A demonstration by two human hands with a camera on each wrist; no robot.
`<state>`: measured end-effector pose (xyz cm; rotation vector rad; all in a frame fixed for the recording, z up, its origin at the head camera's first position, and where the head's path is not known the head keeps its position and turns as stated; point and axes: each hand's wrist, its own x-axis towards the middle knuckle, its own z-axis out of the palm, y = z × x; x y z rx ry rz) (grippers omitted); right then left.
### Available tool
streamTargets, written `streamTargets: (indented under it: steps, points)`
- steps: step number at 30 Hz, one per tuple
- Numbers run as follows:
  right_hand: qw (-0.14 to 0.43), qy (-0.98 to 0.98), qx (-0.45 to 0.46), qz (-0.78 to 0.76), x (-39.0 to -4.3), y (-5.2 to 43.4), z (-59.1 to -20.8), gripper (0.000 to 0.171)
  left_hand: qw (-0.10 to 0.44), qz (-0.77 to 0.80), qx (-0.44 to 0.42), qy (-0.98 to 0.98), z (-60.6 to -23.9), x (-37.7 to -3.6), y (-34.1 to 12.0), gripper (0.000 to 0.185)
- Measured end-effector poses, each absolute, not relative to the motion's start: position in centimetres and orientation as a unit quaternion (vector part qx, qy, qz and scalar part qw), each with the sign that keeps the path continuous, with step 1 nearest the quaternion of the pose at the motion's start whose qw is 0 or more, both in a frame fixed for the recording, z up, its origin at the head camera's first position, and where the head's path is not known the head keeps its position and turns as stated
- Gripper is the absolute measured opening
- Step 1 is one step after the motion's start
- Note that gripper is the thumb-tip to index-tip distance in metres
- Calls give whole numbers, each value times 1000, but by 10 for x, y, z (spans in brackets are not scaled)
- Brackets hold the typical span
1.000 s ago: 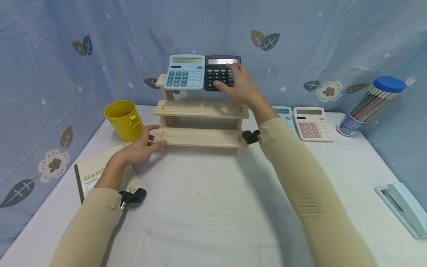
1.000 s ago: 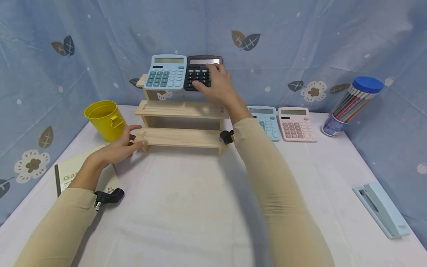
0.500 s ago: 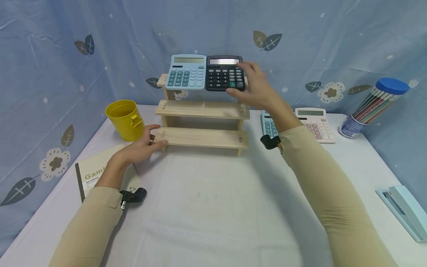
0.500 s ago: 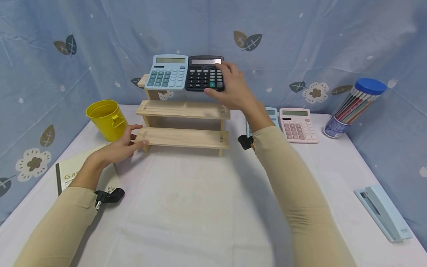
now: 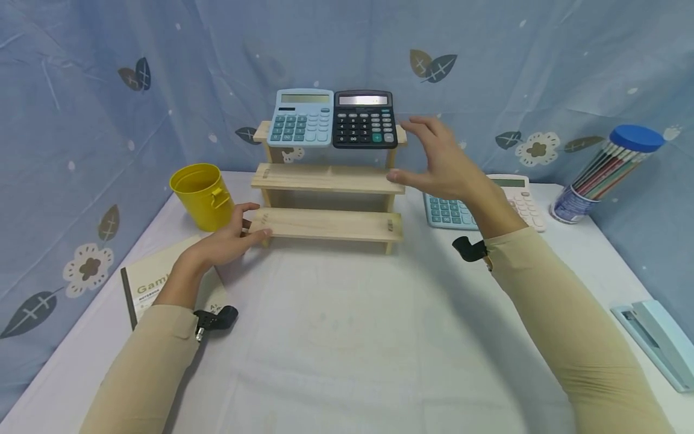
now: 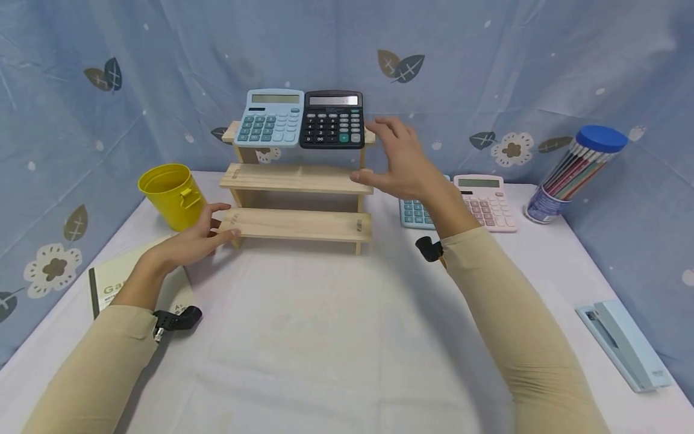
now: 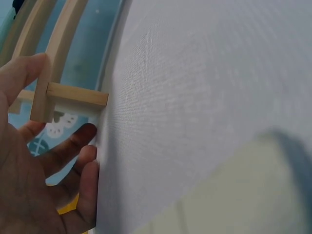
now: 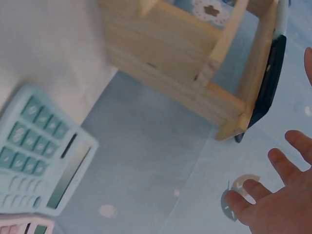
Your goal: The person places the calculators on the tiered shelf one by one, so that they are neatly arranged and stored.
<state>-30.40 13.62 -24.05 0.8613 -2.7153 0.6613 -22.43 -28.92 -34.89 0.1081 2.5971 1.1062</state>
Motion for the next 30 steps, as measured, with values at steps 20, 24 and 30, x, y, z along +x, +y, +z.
streamTargets:
  steps: [20,24,30]
  points:
    - [109,-920,283,248,-295,208,-257,92,154,396,39,904,-352,-226,-290,93]
    - [114,-919,283,250,-297,217,-261,91,153,399,43,903,-353,-226,-292,92]
    - [111,-921,270,258,-297,234,-272,92,154,400,49,902,-354,-228,-291,91]
